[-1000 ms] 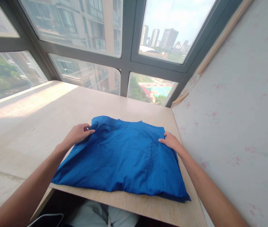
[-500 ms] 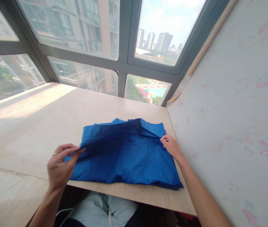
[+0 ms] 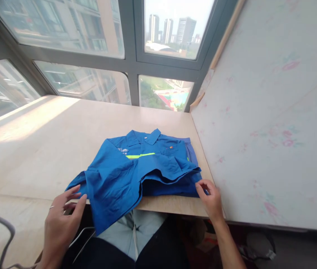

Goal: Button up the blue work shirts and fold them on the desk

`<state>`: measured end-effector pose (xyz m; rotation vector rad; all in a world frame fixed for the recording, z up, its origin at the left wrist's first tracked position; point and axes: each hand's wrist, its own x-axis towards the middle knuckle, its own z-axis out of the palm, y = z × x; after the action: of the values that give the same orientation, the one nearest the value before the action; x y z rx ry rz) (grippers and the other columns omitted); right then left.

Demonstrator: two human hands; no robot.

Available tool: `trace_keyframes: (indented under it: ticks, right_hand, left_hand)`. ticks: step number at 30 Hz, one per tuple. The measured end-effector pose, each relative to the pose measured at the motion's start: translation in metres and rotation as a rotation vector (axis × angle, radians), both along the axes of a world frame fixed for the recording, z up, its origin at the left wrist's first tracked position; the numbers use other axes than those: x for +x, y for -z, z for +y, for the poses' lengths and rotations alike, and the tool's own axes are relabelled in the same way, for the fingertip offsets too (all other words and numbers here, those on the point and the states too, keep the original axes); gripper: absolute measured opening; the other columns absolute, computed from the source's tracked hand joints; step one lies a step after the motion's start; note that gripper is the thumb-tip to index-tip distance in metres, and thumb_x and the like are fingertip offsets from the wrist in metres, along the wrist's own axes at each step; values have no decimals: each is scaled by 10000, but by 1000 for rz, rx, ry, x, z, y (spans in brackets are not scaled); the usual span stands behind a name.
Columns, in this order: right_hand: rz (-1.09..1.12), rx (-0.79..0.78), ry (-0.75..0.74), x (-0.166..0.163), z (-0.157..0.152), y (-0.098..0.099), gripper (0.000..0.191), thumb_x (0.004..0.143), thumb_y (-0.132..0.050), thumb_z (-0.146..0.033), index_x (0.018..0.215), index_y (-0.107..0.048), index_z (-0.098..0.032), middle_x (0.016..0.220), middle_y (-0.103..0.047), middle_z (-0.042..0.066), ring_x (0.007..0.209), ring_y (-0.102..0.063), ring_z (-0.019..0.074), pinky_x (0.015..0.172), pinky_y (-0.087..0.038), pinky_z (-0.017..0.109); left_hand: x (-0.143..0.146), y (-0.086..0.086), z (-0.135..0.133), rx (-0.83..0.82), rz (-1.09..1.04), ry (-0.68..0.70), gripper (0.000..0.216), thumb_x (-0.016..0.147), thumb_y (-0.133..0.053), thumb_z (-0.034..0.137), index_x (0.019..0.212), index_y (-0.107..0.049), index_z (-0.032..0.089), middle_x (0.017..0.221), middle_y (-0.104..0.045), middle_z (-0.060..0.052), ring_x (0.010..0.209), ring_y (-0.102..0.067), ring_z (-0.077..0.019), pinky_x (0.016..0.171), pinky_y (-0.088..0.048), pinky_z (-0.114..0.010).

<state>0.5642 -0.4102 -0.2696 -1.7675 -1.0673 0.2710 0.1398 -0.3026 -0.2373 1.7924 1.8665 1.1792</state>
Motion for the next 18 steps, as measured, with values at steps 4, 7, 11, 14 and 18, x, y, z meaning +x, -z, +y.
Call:
trace_keyframes:
  ticks: [4, 7, 11, 14, 18]
  right_hand:
    - [-56, 221, 120, -33, 10, -25, 143, 865, -629, -323, 923, -644, -194, 871, -650, 44, 795, -630, 188, 735, -530, 333]
    - [-235, 313, -48, -62, 21, -45, 181, 863, -634, -250, 1042, -645, -221, 1007, -656, 72, 931, -633, 224, 844, -535, 408]
    - [-250, 298, -215, -77, 32, -59, 209, 892, -594, -228, 1095, -629, -260, 1020, -678, 77, 987, -644, 250, 904, -534, 462]
    - [-152, 241, -230, -69, 38, -57, 221, 910, -581, -257, 1127, -620, -252, 1026, -680, 76, 963, -647, 236, 905, -537, 454]
    - [6, 195, -239, -48, 57, -60, 248, 906, -594, -310, 1142, -608, -234, 962, -681, 54, 874, -658, 198, 831, -562, 386]
  left_hand:
    - [55, -11, 0, 61, 32, 339, 388, 897, -552, 463, 1172, -626, 200, 1183, -637, -110, 1081, -631, -266, 881, -563, -420]
    - [88, 6, -2, 22, 154, 573, 537, 889, -580, 416, 1374, -498, 201, 1387, -543, -151, 1307, -509, -293, 1056, -460, -464]
    - [107, 40, -3, -86, 330, 696, 886, 754, -710, 345, 1521, -305, 166, 1532, -384, -205, 1449, -283, -394, 1109, -359, -579]
    - [104, 57, -1, -76, 357, 658, 746, 757, -621, 159, 1475, -418, 182, 1475, -481, -169, 1414, -367, -370, 1111, -365, -578]
    - [89, 61, -2, 16, 269, 595, 612, 794, -400, 1, 1316, -615, 238, 1266, -669, -91, 1174, -626, -241, 1031, -497, -457]
